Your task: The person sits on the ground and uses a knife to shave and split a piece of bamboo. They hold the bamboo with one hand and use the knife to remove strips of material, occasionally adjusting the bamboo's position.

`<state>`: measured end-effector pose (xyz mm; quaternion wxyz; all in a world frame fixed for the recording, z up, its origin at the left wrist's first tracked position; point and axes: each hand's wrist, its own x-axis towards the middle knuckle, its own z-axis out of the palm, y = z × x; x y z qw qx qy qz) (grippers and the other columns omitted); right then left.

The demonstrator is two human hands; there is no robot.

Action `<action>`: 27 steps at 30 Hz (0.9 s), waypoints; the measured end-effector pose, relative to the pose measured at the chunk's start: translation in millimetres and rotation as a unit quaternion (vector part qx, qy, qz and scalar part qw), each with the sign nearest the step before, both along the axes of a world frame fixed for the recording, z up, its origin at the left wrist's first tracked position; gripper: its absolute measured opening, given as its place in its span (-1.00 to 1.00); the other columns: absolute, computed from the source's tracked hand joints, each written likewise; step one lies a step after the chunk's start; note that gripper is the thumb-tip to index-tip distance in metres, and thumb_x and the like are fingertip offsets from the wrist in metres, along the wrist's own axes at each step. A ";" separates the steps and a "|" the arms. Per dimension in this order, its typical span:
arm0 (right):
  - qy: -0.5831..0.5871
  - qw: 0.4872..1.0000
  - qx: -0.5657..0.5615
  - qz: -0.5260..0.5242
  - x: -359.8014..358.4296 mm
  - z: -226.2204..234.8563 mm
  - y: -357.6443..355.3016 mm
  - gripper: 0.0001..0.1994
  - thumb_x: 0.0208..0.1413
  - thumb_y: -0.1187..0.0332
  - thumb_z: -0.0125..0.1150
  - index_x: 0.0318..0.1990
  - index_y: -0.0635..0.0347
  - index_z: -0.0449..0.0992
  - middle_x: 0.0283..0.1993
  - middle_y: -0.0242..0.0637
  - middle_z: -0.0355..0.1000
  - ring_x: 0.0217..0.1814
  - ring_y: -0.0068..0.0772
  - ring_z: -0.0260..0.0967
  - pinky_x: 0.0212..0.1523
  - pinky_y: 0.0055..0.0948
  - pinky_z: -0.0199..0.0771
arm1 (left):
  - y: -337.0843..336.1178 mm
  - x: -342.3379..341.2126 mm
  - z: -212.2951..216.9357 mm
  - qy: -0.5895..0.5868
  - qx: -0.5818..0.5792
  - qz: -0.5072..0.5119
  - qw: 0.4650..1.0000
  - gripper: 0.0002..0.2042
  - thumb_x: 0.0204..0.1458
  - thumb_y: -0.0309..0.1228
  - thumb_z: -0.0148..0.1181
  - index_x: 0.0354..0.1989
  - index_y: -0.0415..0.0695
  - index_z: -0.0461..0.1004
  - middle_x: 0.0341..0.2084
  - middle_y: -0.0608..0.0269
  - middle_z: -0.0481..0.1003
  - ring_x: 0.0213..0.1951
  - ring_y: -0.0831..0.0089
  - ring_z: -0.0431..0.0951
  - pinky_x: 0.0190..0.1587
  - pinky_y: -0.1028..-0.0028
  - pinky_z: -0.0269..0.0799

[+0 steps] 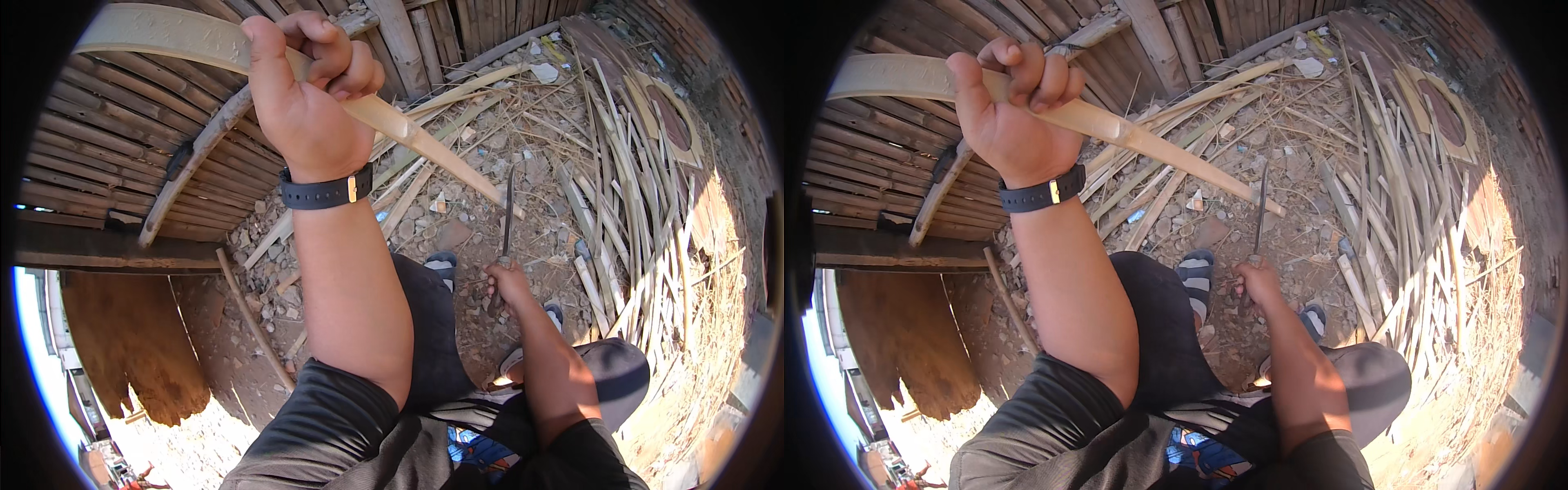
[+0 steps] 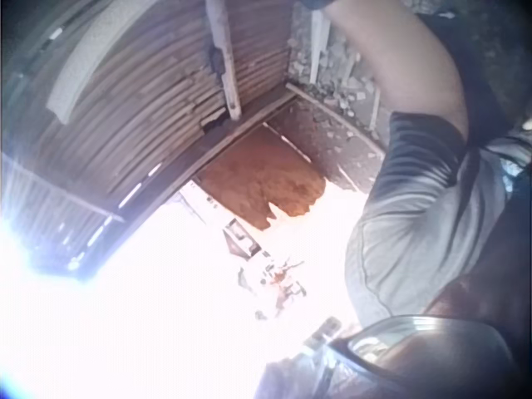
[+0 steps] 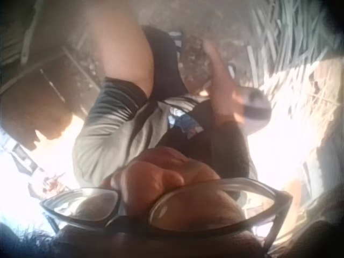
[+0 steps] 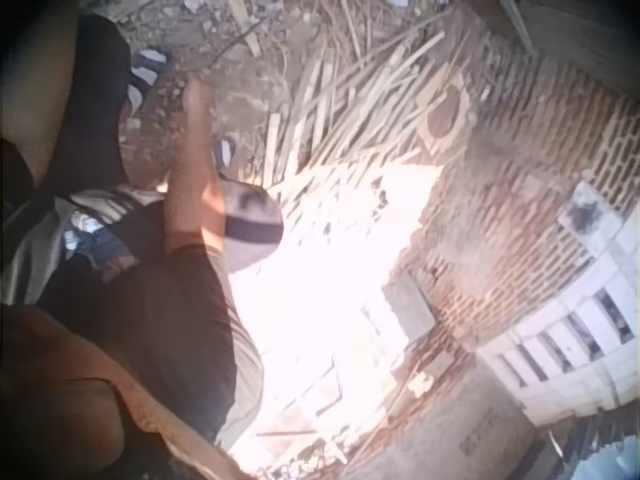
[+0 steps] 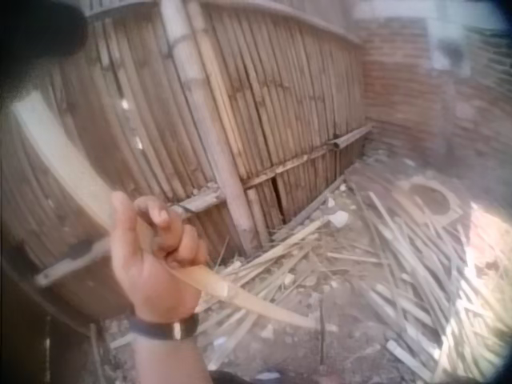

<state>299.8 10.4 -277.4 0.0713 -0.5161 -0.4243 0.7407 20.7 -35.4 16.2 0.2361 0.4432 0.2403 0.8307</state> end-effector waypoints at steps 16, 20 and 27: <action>0.078 0.993 0.054 0.068 -12.3 35.3 -2.4 -0.83 0.12 0.44 0.29 -0.27 0.16 0.37 -0.57 -0.43 0.31 -0.65 -0.55 0.23 -0.61 -0.45 0.28 | 2.1 -0.6 1.4 0.000 -0.018 0.039 0.999 -0.53 0.32 0.11 -0.16 -0.33 -0.05 0.42 -0.70 0.47 0.08 -0.65 0.56 0.03 -0.51 0.47 0.02; 0.070 0.986 0.107 0.104 -21.3 46.4 -7.1 -0.81 0.11 0.44 0.28 -0.20 0.20 0.39 -0.56 -0.42 0.32 -0.65 -0.55 0.25 -0.62 -0.46 0.29 | 3.2 12.9 7.6 0.005 -0.031 0.074 0.997 -0.55 0.34 0.08 -0.17 -0.34 -0.05 0.40 -0.70 0.46 0.08 -0.66 0.56 0.03 -0.52 0.47 0.03; 0.060 0.984 0.117 0.119 -25.6 91.1 -7.8 -0.82 0.09 0.43 0.28 -0.23 0.25 0.40 -0.55 -0.39 0.36 -0.63 -0.57 0.31 -0.60 -0.50 0.32 | 1.4 5.5 2.5 -0.036 -0.048 0.134 0.989 -0.52 0.35 0.09 -0.22 -0.35 -0.06 0.40 -0.70 0.46 0.05 -0.67 0.55 0.00 -0.53 0.46 0.01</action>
